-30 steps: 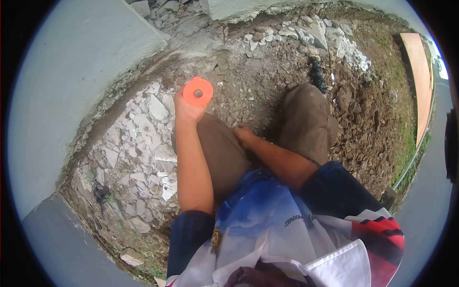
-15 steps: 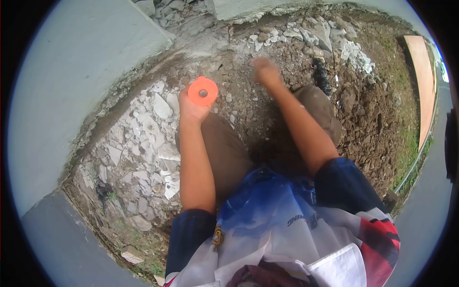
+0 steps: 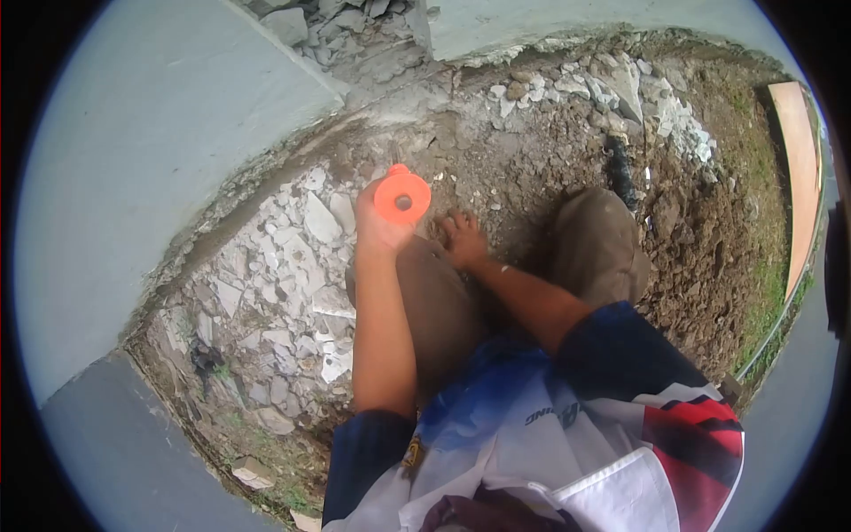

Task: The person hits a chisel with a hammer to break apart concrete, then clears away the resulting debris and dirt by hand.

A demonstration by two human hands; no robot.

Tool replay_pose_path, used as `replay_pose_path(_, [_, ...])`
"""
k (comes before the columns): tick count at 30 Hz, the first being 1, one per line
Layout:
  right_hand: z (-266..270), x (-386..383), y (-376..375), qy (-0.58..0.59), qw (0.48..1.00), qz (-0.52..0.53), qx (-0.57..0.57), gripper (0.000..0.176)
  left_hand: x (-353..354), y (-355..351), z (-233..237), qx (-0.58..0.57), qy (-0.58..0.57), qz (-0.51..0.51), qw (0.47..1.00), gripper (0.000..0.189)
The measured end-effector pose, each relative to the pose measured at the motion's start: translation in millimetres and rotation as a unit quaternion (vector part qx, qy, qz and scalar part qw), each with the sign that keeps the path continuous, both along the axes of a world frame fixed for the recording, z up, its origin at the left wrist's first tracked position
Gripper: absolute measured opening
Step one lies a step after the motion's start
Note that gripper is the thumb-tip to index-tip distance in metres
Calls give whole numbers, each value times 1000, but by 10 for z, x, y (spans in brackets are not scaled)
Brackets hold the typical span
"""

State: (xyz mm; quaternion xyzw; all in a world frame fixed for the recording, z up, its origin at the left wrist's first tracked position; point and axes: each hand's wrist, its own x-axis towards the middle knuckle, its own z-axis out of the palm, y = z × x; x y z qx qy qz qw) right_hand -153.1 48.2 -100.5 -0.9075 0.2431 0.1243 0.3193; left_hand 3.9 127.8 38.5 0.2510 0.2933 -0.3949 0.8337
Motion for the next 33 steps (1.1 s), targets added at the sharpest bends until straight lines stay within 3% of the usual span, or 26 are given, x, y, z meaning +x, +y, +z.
replay_pose_path(3, [-720, -53, 144, -86, 996, 18, -31, 56, -10, 71, -187, -13, -36, -6, 999, 30])
replay_pose_path(6, [-617, 21, -6, -45, 951, -54, 302, 56, -18, 46, -116, -9, -32, -5, 999, 30])
replay_pose_path(9, [-83, 113, -275, 131, 856, -158, 475, 41, -1, 41, -144, -51, -9, -4, 999, 30])
replay_pose_path(11, [276, 225, -684, 70, 727, -213, 649, 24, -6, 40, -56, -23, -23, 0, 999, 29])
replay_pose_path(12, [415, 313, -903, -10, 703, -204, 681, 16, -43, 55, -47, -7, -25, 4, 1000, 29])
replay_pose_path(13, [481, 354, -1114, -146, 625, -213, 737, 20, -69, 69, -81, -1, -52, -6, 999, 29])
replay_pose_path(14, [811, 397, -1343, -237, 438, -267, 825, 31, -69, 69, -122, 5, -80, -17, 997, 29])
replay_pose_path(15, [890, 458, -1412, -263, 467, -297, 790, 34, -68, 74, -145, 10, -111, -28, 993, 29])
replay_pose_path(19, [1049, 682, -1607, -385, 551, -407, 618, 47, -33, 17, -82, -4, -30, 2, 1000, 30])
replay_pose_path(20, [755, 786, -1577, -277, 772, -288, 494, 52, -24, 10, -98, -2, -42, 0, 999, 31])
replay_pose_path(21, [347, 866, -1440, -138, 924, -147, 326, 56, -54, 44, -107, 5, -48, -1, 999, 31])
replay_pose_path(22, [220, 881, -1256, -127, 963, -75, 228, 60, -78, 63, -87, 5, -45, -1, 999, 31])
replay_pose_path(23, [127, 891, -1062, -117, 985, 0, 124, 64, -78, 52, -46, 4, -44, 0, 999, 31])
replay_pose_path(26, [-385, 1035, -624, -142, 988, -20, -54, 62, -21, 78, -46, -52, -20, 8, 998, 29])
replay_pose_path(28, [-275, 1049, -336, -83, 990, 1, -110, 59, 1, 66, -67, -72, 6, 22, 997, 29])
replay_pose_path(29, [-248, 962, -229, -44, 990, 12, -135, 58, 1, 58, -84, -18, -16, 10, 1000, 29])
replay_pose_path(31, [-626, 828, -319, -13, 986, 157, -52, 55, 6, 90, -150, -42, -3, -1, 999, 29])
replay_pose_path(33, [-778, 584, -541, 23, 946, 322, -25, 52, 37, 50, -148, -52, 11, 0, 999, 29])
